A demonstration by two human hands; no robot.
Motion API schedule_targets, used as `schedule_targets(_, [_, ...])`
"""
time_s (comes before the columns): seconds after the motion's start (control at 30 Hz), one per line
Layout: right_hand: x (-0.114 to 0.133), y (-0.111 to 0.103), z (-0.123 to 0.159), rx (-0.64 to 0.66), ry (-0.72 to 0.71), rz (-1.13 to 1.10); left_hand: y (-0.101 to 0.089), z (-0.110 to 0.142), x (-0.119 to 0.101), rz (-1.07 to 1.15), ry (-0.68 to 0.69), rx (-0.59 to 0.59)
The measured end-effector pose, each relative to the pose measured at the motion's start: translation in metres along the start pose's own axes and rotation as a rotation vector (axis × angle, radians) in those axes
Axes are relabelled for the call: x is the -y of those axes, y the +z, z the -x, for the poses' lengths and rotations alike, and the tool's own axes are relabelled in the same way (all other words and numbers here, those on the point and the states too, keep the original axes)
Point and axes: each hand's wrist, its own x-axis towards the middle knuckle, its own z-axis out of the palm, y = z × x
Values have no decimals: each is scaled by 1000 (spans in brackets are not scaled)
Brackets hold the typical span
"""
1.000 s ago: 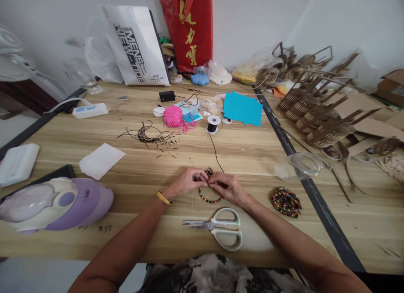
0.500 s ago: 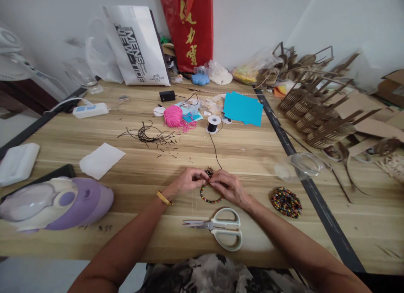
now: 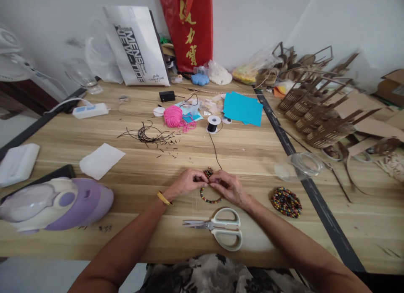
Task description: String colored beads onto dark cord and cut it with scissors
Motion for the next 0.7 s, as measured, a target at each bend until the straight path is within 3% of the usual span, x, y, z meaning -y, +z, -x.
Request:
schedule_targets(0.5, [-7,6,0,36,-72,-53,1,0,-8,17,2,-7])
schedule_targets(0.7, [-5,5,1,48,-59,-88,1,4,-19,-128,-1,-26])
